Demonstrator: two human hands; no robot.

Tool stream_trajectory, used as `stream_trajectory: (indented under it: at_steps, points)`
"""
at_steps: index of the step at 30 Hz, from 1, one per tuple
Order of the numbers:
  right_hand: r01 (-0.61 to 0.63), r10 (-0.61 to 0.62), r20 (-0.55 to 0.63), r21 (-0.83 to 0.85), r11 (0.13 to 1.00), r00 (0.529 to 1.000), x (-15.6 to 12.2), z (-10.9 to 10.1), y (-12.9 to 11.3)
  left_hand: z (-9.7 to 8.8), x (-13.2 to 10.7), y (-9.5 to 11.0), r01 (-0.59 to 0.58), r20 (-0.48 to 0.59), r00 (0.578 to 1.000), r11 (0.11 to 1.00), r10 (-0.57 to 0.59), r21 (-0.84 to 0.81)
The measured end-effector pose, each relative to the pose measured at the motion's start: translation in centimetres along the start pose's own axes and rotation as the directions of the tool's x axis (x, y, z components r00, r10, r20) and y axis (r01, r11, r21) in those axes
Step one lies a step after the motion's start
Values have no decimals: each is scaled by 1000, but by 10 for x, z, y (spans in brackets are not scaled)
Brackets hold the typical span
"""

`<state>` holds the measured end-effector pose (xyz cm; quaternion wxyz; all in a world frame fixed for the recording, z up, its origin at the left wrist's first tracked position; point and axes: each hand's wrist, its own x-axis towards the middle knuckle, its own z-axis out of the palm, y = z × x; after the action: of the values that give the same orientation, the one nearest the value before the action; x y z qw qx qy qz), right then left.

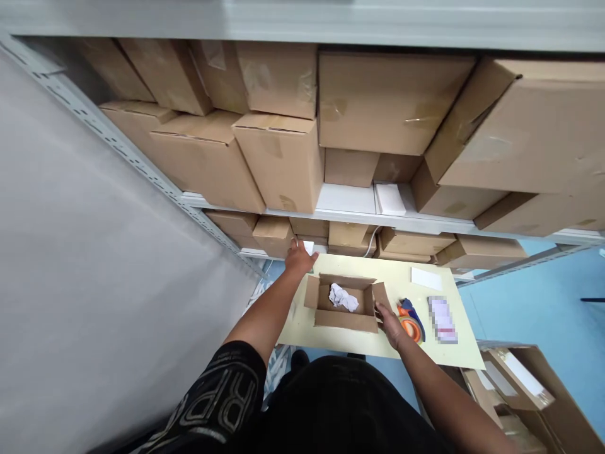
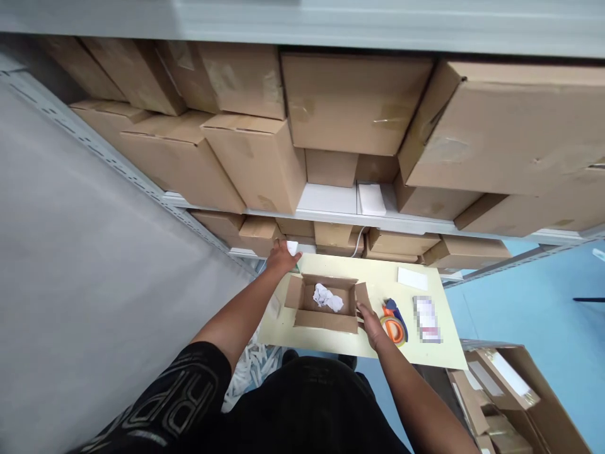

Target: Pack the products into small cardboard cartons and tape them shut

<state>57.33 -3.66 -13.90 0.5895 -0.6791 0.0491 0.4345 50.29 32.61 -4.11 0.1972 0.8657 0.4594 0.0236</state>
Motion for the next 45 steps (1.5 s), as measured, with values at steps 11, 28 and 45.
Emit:
stream_trajectory:
  at_steps: [11,28,45]
  points:
    - [-115,108,-46,-211,971,993,-48,-64,9,-17,35,-8,109,-80,989,982,-123,-156]
    - [308,-339,-31,-352,884,940,-85,92,-72,-19,-157,-41,130,200,975,489,94,-863]
    - [149,-398,-91,-833,532,913,-20,47,-51,44,-139,-26,-83,227,955,906,191,-414]
